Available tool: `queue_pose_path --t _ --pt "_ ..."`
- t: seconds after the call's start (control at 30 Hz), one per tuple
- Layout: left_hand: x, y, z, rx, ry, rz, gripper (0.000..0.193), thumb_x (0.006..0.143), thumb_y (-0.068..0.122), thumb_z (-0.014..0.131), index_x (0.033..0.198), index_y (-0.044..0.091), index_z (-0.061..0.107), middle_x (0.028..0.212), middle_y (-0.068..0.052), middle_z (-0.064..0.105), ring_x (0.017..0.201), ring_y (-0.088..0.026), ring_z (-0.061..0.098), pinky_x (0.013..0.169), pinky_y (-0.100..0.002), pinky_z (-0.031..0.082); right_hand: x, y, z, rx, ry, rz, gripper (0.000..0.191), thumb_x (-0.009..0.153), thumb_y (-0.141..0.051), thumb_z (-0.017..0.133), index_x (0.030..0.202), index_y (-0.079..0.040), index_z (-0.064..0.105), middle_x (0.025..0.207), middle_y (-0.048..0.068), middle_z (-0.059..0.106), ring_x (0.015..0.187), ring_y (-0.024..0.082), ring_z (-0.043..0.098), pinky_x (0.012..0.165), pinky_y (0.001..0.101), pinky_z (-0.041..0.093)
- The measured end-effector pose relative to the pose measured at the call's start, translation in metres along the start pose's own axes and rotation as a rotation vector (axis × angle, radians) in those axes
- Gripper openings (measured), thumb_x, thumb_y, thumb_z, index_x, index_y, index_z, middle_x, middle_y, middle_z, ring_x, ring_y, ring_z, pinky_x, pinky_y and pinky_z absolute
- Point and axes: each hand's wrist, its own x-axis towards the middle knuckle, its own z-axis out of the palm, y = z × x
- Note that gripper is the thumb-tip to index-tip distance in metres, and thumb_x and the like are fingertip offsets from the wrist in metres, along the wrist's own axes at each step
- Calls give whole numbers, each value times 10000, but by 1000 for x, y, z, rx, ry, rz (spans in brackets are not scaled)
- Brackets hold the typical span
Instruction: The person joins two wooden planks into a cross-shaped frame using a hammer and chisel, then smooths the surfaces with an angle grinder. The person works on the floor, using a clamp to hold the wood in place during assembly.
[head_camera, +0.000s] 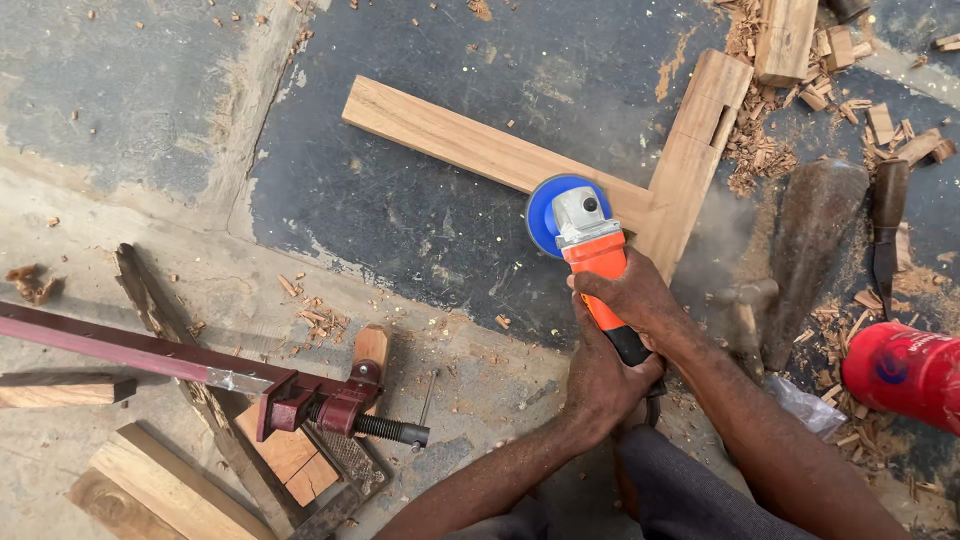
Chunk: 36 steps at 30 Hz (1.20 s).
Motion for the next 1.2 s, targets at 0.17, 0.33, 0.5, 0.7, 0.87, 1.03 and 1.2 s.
queue_pose_path --t 0.17,0.33,0.5,0.7,0.87,1.03,1.2 --pt "-6 -10 35 125 -146 -112 1350 792 445 747 1599 -80 -199 1385 -309 505 1139 -446 636 965 -522 545 -20 34 -28 66 104 44 522 723 -284 807 1167 -42 680 1001 69 721 866 173 690 767 349 569" --pt "-13 -14 62 286 -164 -59 1296 840 575 669 1619 -120 -99 1391 -314 534 1267 -444 574 1171 -615 267 -34 61 -47 181 131 113 452 755 -240 797 1139 -21 706 987 82 722 854 169 679 744 338 564" --pt "-16 -4 68 579 -262 -85 1353 806 720 695 1618 -35 -80 1435 -415 427 1403 -506 409 1215 -653 80 -48 74 -63 183 178 100 450 763 -263 800 1145 -53 685 991 74 711 864 158 686 743 323 575" --pt "-14 8 58 473 -371 -65 1336 812 655 702 1634 -18 -108 1459 -403 410 1374 -538 424 1206 -648 145 -59 60 -68 231 269 114 508 733 -266 806 1167 -44 664 996 70 699 864 164 681 732 344 583" --pt "15 8 12 146 -13 116 1336 789 460 768 1569 -129 -144 1388 -356 494 1187 -465 622 940 -500 581 -5 1 -26 137 102 -13 535 730 -263 806 1189 -24 671 1018 79 724 879 161 693 763 325 570" --pt "52 6 -68 187 151 -7 1320 764 420 767 1550 -82 -167 1167 -240 673 951 -353 758 792 -444 645 63 -60 43 47 -113 -146 539 703 -292 818 1157 -47 662 993 87 724 839 180 710 748 341 586" --pt "54 5 -74 166 220 69 1311 794 356 829 1539 -74 -160 1260 -290 592 1053 -378 717 830 -432 613 67 -66 51 34 -155 -119 583 722 -312 839 1192 -47 621 1024 103 711 894 181 710 797 351 593"
